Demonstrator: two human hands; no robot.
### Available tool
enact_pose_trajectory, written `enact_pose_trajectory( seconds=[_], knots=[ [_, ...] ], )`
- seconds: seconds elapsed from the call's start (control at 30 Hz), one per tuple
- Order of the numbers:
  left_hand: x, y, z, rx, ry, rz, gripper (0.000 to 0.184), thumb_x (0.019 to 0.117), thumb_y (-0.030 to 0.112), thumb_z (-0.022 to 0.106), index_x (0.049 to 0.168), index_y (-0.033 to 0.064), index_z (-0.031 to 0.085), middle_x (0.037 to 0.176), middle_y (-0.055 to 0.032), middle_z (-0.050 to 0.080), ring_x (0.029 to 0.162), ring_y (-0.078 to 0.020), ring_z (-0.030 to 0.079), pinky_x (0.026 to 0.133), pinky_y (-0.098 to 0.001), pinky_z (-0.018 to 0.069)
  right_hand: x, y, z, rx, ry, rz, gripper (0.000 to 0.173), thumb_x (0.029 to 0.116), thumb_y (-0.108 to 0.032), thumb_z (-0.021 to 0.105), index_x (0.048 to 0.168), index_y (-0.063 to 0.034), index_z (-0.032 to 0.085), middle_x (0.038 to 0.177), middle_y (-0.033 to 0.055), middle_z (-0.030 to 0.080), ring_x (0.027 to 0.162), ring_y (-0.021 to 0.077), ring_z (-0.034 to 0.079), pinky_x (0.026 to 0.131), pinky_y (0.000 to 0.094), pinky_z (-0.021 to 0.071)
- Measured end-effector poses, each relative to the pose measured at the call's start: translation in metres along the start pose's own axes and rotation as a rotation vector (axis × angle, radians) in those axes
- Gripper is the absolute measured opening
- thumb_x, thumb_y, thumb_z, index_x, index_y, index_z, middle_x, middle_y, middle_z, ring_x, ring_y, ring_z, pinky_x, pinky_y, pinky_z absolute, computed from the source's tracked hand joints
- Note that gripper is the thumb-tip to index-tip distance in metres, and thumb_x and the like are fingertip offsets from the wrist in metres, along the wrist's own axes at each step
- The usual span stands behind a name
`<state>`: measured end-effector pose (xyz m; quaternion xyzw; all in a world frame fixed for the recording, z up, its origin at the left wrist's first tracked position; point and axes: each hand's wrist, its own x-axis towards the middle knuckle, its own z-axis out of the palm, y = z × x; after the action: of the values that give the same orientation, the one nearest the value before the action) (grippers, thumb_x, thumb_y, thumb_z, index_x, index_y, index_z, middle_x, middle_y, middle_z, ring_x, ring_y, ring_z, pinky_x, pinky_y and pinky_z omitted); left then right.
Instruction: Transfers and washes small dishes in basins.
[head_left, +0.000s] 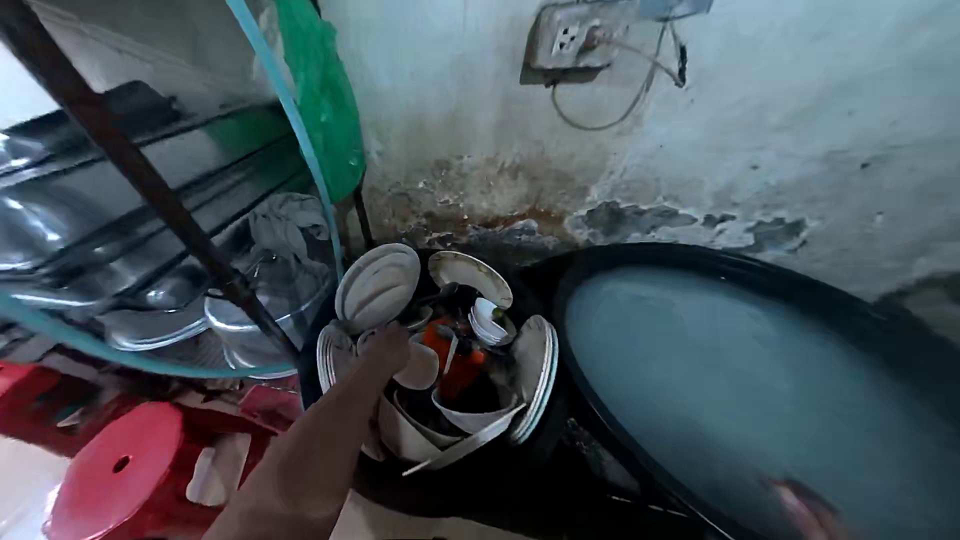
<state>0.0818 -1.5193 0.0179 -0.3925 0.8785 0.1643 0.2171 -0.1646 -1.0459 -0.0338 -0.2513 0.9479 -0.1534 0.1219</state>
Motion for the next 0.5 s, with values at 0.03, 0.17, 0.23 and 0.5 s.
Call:
enact_pose_trajectory(
  seconds=[0.03, 0.17, 0.23, 0.5],
  knots=[
    [0.016, -0.003, 0.004, 0.079, -0.032, -0.004, 0.057, 0.1008, 0.008, 0.054, 0.156, 0.0094, 0.04, 0.163, -0.0173, 0.034, 0.144, -0.0444, 0.04, 0.108, -0.0646, 0.0423, 0.001, 0.0, 0.0, -0.026, -0.011, 0.027, 0.063, 0.1115, -0.046, 0.022, 0.146, -0.0061, 0.055, 0.156, 0.0224, 0.045, 0.145, 0.0413, 0.042, 0.117, 0.0603, 0.0338],
    [0.062, -0.027, 0.03, 0.232, -0.037, 0.069, 0.065, 0.0995, 0.006, 0.056, 0.16, 0.0222, 0.038, 0.17, -0.0114, 0.021, 0.153, -0.0434, 0.023, 0.115, -0.0661, 0.0318, 0.003, -0.01, -0.004, -0.091, -0.068, 0.124, 0.067, 0.1102, -0.051, 0.022, 0.146, -0.0052, 0.055, 0.155, 0.022, 0.046, 0.144, 0.042, 0.043, 0.115, 0.0628, 0.0348],
    [0.071, -0.03, 0.033, 0.249, -0.071, 0.087, 0.067, 0.0986, 0.011, 0.062, 0.16, 0.0234, 0.037, 0.17, -0.0126, 0.021, 0.153, -0.0456, 0.02, 0.115, -0.0666, 0.0307, 0.004, -0.008, -0.004, -0.09, -0.098, 0.131, 0.064, 0.1104, -0.049, 0.025, 0.145, -0.0046, 0.056, 0.153, 0.0231, 0.049, 0.142, 0.0431, 0.046, 0.114, 0.0642, 0.0358],
    [0.072, -0.025, 0.021, 0.139, -0.101, -0.024, 0.065, 0.0879, 0.034, 0.075, 0.147, 0.0154, 0.055, 0.152, -0.0212, 0.046, 0.136, -0.0465, 0.046, 0.103, -0.0675, 0.0448, 0.007, -0.007, -0.007, -0.047, -0.133, 0.174, 0.055, 0.1095, -0.044, 0.034, 0.142, -0.0073, 0.059, 0.15, 0.0206, 0.053, 0.139, 0.0408, 0.05, 0.112, 0.0639, 0.0381]
  ],
)
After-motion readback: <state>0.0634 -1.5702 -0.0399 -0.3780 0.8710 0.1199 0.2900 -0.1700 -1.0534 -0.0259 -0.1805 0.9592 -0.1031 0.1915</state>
